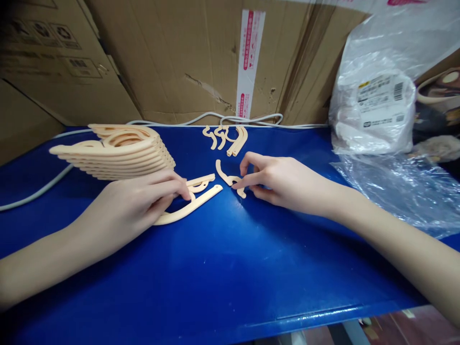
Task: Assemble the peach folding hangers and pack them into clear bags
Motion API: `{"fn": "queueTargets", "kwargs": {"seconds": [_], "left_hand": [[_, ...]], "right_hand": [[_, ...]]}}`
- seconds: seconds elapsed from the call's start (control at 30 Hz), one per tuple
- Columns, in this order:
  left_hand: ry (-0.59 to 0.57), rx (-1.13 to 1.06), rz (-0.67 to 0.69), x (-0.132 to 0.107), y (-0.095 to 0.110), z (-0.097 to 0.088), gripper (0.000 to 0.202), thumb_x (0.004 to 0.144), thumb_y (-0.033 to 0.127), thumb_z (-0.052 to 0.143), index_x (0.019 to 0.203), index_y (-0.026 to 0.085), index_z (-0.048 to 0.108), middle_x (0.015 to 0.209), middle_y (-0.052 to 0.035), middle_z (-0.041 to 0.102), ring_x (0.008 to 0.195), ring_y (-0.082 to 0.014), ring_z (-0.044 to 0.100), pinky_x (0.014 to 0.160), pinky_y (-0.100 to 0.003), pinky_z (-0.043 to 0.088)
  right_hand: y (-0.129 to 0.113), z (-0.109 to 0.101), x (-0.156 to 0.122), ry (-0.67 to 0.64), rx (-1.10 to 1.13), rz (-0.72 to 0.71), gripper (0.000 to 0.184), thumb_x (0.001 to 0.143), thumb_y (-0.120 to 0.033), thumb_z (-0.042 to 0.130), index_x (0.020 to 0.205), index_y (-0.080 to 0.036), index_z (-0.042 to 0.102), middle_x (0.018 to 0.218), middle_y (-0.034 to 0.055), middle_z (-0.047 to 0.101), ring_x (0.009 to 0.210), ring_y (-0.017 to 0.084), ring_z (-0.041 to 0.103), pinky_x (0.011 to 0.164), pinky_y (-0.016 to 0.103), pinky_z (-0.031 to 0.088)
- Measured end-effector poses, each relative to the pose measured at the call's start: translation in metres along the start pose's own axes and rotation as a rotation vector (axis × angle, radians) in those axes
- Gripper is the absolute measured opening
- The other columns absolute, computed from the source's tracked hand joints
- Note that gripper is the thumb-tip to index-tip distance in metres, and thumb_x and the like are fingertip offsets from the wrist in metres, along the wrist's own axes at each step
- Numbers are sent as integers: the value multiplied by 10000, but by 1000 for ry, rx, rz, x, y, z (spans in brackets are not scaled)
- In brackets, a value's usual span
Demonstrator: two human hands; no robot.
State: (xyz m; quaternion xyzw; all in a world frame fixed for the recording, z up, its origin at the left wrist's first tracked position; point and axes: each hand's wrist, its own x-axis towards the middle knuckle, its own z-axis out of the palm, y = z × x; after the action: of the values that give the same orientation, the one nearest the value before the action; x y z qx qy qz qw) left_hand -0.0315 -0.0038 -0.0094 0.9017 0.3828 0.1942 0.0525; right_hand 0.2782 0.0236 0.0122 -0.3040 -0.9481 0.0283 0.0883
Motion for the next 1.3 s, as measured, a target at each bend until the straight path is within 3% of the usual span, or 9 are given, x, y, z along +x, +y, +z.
{"fn": "queueTargets", "kwargs": {"seconds": [0.3,0.57,0.73,0.93,1.2,1.3], "left_hand": [[38,48,12,0,-3,1,314,1000,124,398,964,253,683,1022,49,751,881,-180,739,630,-280,430],[88,122,-3,-2,-4,3,293,1007,142,420,900,255,668,979,56,779,848,-196,758,569,-290,410],[104,172,18,-1,1,3,324,1008,116,383,950,237,677,1031,17,771,853,-205,754,558,-303,423],[119,143,86,2,12,6,255,1044,231,433,1069,150,673,1124,-86,725,984,-243,723,744,-340,534],[30,107,78,1,6,7,326,1005,98,364,1078,184,669,1190,-62,705,1011,-226,710,723,-323,533],[21,68,52,2,1,6,326,1008,94,365,1042,214,666,1190,-34,707,1024,-215,707,711,-305,514]], "right_hand": [[-8,2,3,-4,-30,-16,263,1043,-318,529,1016,-174,747,1014,89,676,901,212,664,803,333,495],[-19,14,9,91,-119,-71,331,1040,-356,534,802,-164,659,799,54,609,734,194,536,721,343,418],[-19,16,8,137,-158,-38,346,1015,-455,571,866,-167,689,888,83,642,779,212,550,735,360,404],[-22,18,8,132,75,46,204,964,-330,654,819,-187,660,974,74,658,848,214,604,805,391,445],[-24,27,11,149,193,-7,195,946,-306,645,790,-191,619,1194,111,722,1109,251,668,943,413,438],[-25,26,11,143,222,-70,154,944,-284,643,822,-193,620,1180,108,744,1182,244,661,965,392,435]]}}
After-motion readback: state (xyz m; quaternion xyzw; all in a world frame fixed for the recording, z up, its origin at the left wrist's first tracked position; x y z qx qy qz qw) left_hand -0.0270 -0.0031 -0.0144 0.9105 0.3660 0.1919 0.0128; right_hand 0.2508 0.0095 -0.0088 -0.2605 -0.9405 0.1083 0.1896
